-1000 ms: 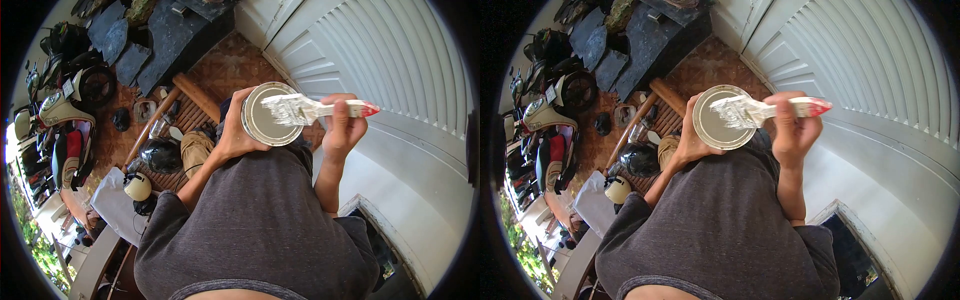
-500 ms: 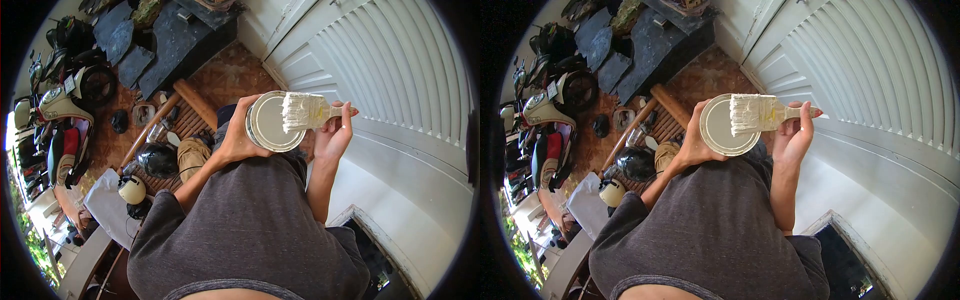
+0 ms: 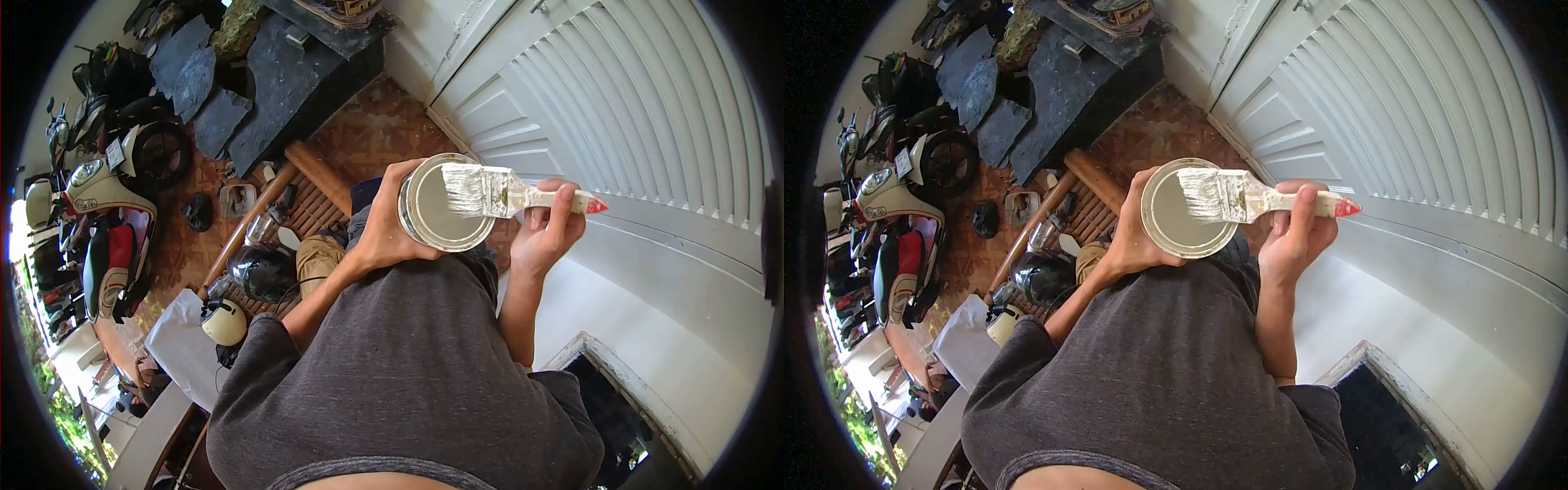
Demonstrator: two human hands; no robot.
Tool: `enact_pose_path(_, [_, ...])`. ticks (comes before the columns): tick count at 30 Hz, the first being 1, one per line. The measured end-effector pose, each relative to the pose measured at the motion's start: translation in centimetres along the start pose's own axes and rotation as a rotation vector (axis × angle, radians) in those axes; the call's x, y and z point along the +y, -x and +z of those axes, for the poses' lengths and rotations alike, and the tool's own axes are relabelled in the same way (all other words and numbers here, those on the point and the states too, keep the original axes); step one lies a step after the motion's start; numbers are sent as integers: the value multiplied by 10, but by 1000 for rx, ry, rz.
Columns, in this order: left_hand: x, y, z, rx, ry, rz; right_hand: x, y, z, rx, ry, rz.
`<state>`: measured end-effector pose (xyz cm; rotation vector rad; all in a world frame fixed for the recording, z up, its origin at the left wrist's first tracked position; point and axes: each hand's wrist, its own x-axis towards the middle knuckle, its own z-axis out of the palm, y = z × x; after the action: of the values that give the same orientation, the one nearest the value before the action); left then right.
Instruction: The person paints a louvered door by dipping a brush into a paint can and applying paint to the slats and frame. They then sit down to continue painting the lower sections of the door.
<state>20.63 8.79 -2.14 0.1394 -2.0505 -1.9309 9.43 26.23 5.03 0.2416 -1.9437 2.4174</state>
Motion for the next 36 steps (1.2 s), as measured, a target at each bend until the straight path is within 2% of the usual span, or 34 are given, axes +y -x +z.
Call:
enact_pose_path(4, [2, 0, -1, 11, -28, 8, -12, 0, 11, -160, 160, -106])
enact_pose_path(9, [-7, 4, -1, -19, 29, -53, -19, 8, 20, -271, 170, 51])
enact_pose_path(13, [-7, 2, 6, 61, 107, -62, -12, 6, 23, -175, 50, 147])
enact_pose_path(16, [-5, -2, 4, 45, 56, -76, -8, 3, 21, -148, 9, 184])
enact_pose_path(22, [-5, -14, 6, 24, 88, -57, 9, 7, 11, 59, -177, 266])
enact_pose_path(27, [-10, -26, -1, -41, -5, -33, 10, 6, 11, 186, -41, -213])
enact_pose_path(30, [-14, -33, -4, -79, 5, -31, 3, -4, 17, 327, -158, -79])
enact_pose_path(34, [-13, -47, -12, -161, 14, -36, 12, -13, 9, 369, -421, 161])
enact_pose_path(36, [-12, -56, -16, -200, 7, -48, 14, -13, 10, 383, -460, 210])
